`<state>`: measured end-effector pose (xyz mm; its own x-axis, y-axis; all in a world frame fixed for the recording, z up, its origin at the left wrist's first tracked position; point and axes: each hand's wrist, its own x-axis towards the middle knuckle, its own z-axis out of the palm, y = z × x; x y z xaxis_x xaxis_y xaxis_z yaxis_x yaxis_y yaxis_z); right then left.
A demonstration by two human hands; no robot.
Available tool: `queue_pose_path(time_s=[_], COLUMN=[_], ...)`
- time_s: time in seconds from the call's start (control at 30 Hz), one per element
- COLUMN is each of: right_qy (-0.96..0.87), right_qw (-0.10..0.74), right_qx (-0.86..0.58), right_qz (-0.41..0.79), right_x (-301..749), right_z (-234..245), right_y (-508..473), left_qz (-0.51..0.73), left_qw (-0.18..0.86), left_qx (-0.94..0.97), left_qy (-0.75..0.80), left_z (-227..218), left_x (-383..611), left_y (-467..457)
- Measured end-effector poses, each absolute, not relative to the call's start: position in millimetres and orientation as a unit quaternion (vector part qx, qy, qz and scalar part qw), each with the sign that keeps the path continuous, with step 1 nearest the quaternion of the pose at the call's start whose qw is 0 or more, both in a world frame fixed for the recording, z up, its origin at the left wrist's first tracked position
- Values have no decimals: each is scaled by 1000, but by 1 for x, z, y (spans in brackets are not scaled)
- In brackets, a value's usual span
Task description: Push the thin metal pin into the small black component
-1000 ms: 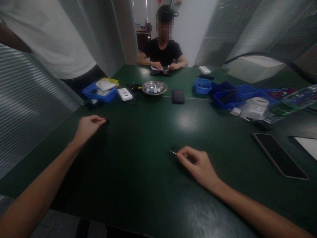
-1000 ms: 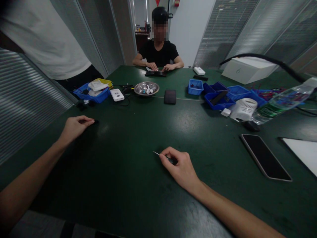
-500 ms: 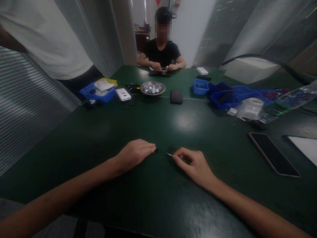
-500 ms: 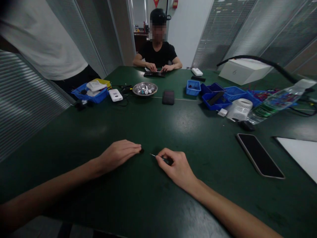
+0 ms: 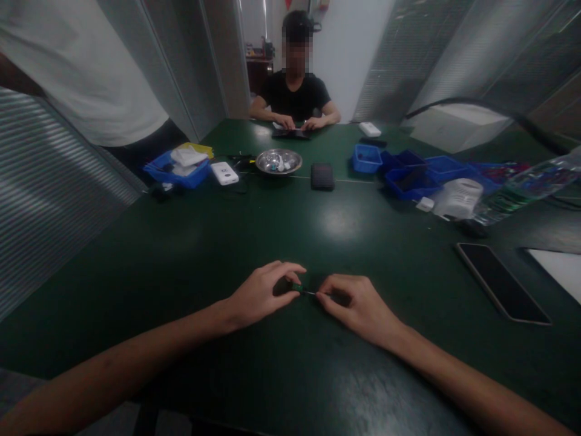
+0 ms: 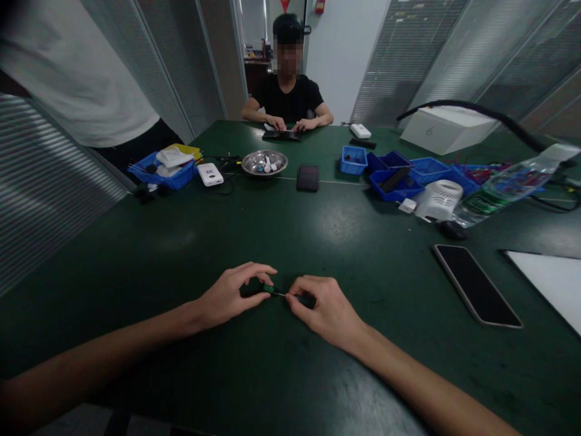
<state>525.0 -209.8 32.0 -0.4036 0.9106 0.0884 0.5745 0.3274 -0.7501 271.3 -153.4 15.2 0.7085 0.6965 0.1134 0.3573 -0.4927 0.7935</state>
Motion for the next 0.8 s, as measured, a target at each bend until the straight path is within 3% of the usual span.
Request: queue_pose_path(time_s=[0.57, 0.8], right_qy=[-768, -770], right_qw=[303, 271], right_qx=[-466, -482], right_qz=[318, 318], right_x=[507, 522], right_z=[27, 30], right_y=[-213, -214], left_qz=[215, 204], left_qw=[411, 413], left_qx=[842, 843], left_qy=[275, 278], left_z=[13, 13], left_x=[273, 272], left_y=[-155, -156])
